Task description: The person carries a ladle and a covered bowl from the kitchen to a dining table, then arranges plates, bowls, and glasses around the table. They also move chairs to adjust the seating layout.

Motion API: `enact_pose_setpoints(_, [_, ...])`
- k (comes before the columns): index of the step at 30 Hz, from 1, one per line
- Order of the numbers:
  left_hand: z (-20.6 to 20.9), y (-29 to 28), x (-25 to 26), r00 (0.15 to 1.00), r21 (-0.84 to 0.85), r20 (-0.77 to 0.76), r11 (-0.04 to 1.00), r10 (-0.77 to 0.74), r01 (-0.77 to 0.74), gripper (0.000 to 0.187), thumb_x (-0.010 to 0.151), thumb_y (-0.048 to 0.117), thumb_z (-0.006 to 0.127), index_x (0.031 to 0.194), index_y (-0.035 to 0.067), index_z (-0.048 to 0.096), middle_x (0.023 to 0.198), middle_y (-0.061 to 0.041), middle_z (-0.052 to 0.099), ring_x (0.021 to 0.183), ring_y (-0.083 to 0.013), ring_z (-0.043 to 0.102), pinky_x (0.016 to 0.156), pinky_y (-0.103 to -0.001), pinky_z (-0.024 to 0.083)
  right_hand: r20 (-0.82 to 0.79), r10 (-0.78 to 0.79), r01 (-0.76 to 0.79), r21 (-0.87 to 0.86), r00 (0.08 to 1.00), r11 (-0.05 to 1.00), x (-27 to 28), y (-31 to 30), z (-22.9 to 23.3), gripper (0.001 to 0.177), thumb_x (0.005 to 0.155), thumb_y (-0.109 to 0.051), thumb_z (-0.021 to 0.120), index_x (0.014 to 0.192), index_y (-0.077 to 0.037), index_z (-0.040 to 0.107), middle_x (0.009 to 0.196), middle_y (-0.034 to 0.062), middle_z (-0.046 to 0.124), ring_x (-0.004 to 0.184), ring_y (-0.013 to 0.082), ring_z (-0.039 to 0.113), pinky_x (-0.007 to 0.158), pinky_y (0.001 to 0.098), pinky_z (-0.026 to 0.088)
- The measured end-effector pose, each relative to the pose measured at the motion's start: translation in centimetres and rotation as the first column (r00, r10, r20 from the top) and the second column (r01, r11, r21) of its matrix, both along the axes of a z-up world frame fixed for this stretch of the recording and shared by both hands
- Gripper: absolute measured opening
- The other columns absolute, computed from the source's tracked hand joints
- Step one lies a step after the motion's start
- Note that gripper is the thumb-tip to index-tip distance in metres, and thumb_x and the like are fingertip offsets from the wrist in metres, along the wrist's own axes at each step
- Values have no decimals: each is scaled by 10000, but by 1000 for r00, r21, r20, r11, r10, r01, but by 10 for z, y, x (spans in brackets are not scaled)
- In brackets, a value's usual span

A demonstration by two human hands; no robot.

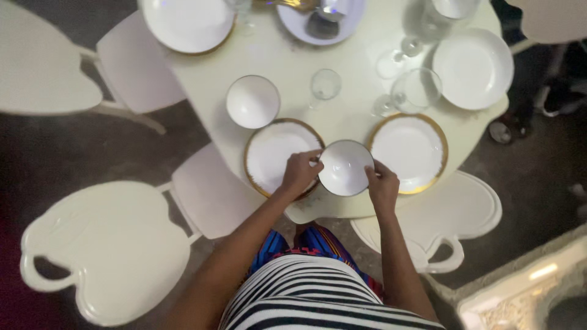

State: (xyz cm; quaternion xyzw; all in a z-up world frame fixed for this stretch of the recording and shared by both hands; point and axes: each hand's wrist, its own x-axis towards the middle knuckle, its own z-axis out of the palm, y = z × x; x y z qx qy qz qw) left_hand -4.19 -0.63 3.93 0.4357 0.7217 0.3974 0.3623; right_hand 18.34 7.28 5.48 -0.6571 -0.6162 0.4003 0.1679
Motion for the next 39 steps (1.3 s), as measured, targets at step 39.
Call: enact_pose_setpoints(39, [-102,13,-220,816,32,-454,922,357,-385,372,933,49,576,1298,46,649,1134,-192,598,975,-390,662,854,-482,544,121,570,-574,337,813,746,-278,84,-63,308,949,-139,670,1245,-70,718,1071,216,567,987,380,605,883,479,498])
